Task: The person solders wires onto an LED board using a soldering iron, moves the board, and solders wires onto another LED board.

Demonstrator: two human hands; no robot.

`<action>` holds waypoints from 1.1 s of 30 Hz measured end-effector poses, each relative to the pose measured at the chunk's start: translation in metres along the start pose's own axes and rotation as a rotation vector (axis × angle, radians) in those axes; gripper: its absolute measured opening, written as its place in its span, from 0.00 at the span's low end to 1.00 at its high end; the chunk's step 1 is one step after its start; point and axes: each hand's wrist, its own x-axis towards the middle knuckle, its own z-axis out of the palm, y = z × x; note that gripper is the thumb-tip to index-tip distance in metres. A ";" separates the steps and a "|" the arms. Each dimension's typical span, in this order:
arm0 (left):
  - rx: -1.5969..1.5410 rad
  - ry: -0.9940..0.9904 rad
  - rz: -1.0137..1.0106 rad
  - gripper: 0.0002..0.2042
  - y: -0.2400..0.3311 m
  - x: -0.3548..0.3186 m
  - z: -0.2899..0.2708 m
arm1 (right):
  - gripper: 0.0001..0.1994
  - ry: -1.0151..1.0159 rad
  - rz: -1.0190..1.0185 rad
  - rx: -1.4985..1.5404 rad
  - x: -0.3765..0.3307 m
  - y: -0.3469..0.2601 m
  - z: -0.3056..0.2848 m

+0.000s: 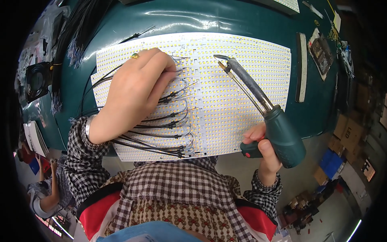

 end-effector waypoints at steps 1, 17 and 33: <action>-0.047 0.015 -0.017 0.06 0.001 0.001 0.001 | 0.18 -0.001 -0.002 0.002 0.000 0.001 -0.001; -0.430 0.008 -0.268 0.03 -0.001 0.008 0.010 | 0.25 -0.048 -0.029 0.041 -0.006 0.012 -0.012; -0.306 -0.006 -0.367 0.02 0.001 0.014 0.022 | 0.30 -0.108 0.105 -0.048 -0.008 0.005 -0.005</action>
